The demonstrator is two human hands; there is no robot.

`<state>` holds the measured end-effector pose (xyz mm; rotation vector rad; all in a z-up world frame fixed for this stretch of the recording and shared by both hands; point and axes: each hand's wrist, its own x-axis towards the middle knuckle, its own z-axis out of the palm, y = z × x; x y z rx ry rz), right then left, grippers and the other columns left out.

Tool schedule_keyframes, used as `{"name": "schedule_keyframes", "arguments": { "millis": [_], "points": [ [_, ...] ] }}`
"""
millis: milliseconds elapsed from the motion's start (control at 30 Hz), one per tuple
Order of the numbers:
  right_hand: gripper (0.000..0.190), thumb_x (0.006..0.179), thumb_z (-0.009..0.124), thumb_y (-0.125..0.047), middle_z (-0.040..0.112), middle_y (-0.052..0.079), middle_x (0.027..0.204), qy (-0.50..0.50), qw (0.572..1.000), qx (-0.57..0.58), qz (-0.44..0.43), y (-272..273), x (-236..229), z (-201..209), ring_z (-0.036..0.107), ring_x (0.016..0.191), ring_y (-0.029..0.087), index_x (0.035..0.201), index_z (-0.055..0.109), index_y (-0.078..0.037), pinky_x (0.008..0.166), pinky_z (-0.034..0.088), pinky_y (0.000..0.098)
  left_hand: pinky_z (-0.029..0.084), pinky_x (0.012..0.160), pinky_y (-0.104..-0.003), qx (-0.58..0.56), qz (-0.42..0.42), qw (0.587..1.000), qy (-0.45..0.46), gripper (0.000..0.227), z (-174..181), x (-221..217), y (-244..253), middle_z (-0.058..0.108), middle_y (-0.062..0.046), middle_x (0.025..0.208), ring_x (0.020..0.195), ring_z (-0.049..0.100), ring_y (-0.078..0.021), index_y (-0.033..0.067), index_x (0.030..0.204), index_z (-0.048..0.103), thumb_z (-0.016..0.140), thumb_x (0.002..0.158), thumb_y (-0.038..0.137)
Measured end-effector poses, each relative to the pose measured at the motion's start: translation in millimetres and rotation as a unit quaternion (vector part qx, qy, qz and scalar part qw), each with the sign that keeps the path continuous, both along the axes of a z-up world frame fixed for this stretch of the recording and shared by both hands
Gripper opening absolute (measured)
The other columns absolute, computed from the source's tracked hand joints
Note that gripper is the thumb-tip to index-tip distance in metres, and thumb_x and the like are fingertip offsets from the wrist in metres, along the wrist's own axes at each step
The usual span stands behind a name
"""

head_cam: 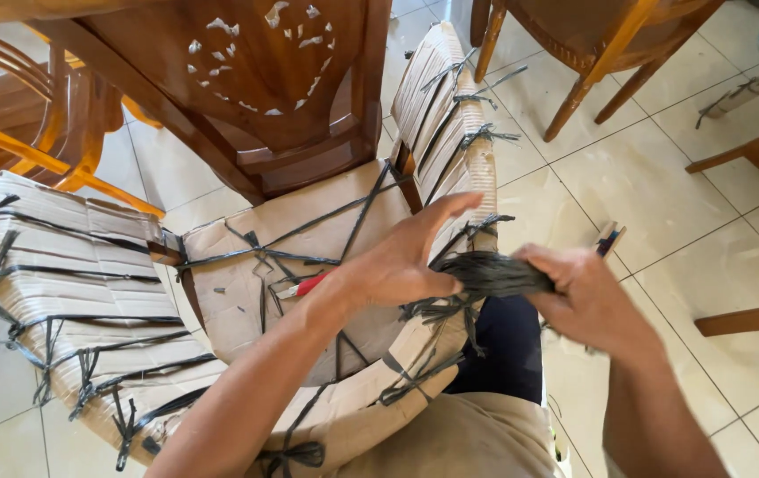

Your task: The person sits with an upside-down wooden chair on their lap and ties black plastic strapping around the chair frame, pulling each strap tight and knotting it by hand. They occasionally use red-handled scissors to trim the strap ends and continue knotting new straps along the frame.

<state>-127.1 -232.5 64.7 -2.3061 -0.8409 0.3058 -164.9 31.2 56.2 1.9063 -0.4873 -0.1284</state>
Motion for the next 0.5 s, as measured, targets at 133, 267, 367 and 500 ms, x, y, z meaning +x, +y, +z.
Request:
{"name": "schedule_keyframes", "arguments": {
  "millis": [133, 267, 367, 500],
  "points": [
    [0.038, 0.067, 0.072, 0.001, 0.070, 0.009, 0.081, -0.197, 0.968, 0.099, 0.124, 45.3, 13.5, 65.5, 0.067, 0.067, 0.024, 0.103, 0.068, -0.009, 0.059, 0.051, 0.0352, 0.036, 0.120, -0.042, -0.089, -0.036, 0.995, -0.023, 0.098, 55.5, -15.2, 3.5, 0.042, -0.016, 0.156, 0.145, 0.041, -0.0271, 0.0109, 0.158, 0.030, 0.083, 0.075, 0.010],
    [0.032, 0.076, 0.074, 0.002, 0.068, 0.009, 0.082, -0.308, 0.921, 0.134, 0.195, 106.3, 32.7, 104.6, 0.067, 0.070, 0.025, 0.104, 0.066, -0.010, 0.063, 0.051, 0.0371, 0.055, 0.086, -0.035, -0.068, 0.069, 0.993, 0.070, 0.051, 89.1, -21.7, 37.3, 0.065, -0.006, 0.109, 0.098, 0.063, -0.0164, 0.0143, 0.130, 0.056, 0.080, 0.086, 0.024],
    [0.027, 0.080, 0.073, 0.004, 0.067, 0.008, 0.080, -0.331, 0.902, 0.172, 0.219, 153.9, 43.4, 113.7, 0.066, 0.070, 0.026, 0.103, 0.065, -0.009, 0.063, 0.049, 0.0379, 0.057, 0.062, -0.026, -0.056, 0.179, 0.981, 0.055, 0.023, 95.5, -34.0, 81.6, 0.069, 0.001, 0.082, 0.069, 0.064, -0.0078, 0.0117, 0.110, 0.068, 0.075, 0.093, 0.027],
    [0.025, 0.085, 0.068, 0.010, 0.067, 0.012, 0.085, -0.358, 0.875, 0.248, 0.211, 214.1, 64.7, 87.6, 0.068, 0.079, 0.029, 0.103, 0.063, -0.007, 0.069, 0.050, 0.0386, 0.047, 0.046, -0.020, -0.032, 0.312, 0.948, -0.047, 0.021, 81.2, -47.7, 140.4, 0.061, 0.006, 0.076, 0.056, 0.054, -0.0019, 0.0067, 0.094, 0.070, 0.075, 0.101, 0.026]
  ]
}}
